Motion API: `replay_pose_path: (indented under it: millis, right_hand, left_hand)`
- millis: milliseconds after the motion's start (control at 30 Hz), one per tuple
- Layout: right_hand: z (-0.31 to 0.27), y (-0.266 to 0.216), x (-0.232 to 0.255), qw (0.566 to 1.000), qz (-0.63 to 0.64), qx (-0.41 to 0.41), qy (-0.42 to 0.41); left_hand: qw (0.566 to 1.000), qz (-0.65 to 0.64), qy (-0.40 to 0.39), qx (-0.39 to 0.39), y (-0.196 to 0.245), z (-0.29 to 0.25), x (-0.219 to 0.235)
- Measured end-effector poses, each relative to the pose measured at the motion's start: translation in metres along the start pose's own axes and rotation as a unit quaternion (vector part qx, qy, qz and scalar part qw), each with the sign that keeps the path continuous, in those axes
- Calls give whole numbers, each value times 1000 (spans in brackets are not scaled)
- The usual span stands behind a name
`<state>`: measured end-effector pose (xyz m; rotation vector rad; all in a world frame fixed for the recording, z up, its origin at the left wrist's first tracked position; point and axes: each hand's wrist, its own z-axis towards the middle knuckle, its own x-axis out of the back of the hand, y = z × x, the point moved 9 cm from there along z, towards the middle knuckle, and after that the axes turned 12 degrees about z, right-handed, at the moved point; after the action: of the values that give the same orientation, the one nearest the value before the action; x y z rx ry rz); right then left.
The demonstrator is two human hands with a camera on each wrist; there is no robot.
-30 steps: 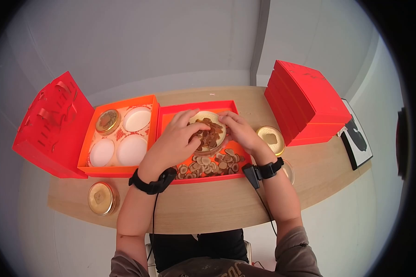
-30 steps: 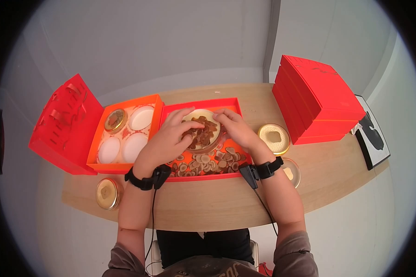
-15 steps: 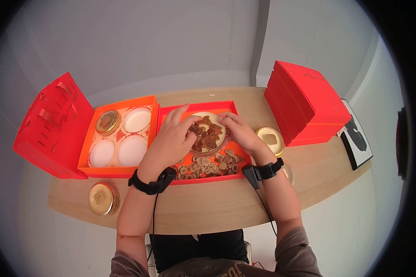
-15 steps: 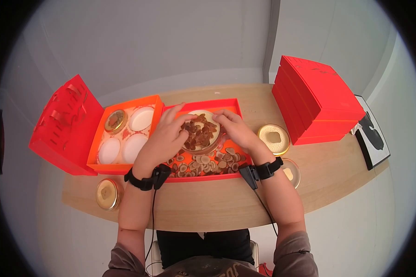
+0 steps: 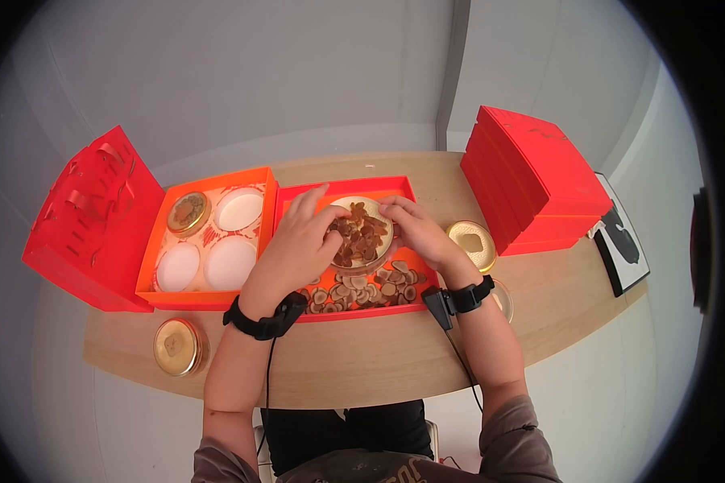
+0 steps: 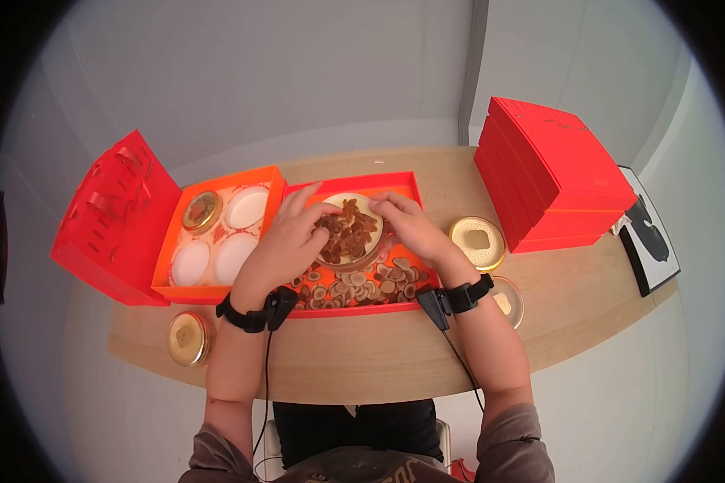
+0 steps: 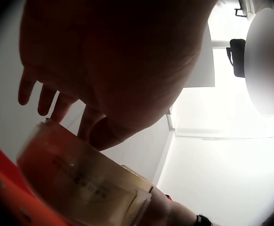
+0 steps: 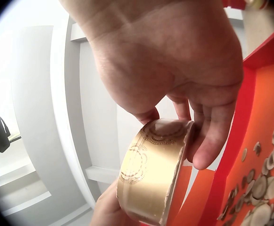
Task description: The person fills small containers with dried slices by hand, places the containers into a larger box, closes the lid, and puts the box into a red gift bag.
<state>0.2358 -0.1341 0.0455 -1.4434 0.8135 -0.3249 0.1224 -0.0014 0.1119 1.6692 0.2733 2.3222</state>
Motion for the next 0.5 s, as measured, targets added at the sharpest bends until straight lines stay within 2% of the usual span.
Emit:
replay_pose_path:
  millis: [300,500]
  right_hand:
    - [-1,-1,-1,1000,1,1,0]
    - [1,2,-1,1000,-5,1,-5]
  left_hand:
    - [1000,-21,-6,-3,5,-1,1]
    - [1000,13,-7,-28,8,0,-8]
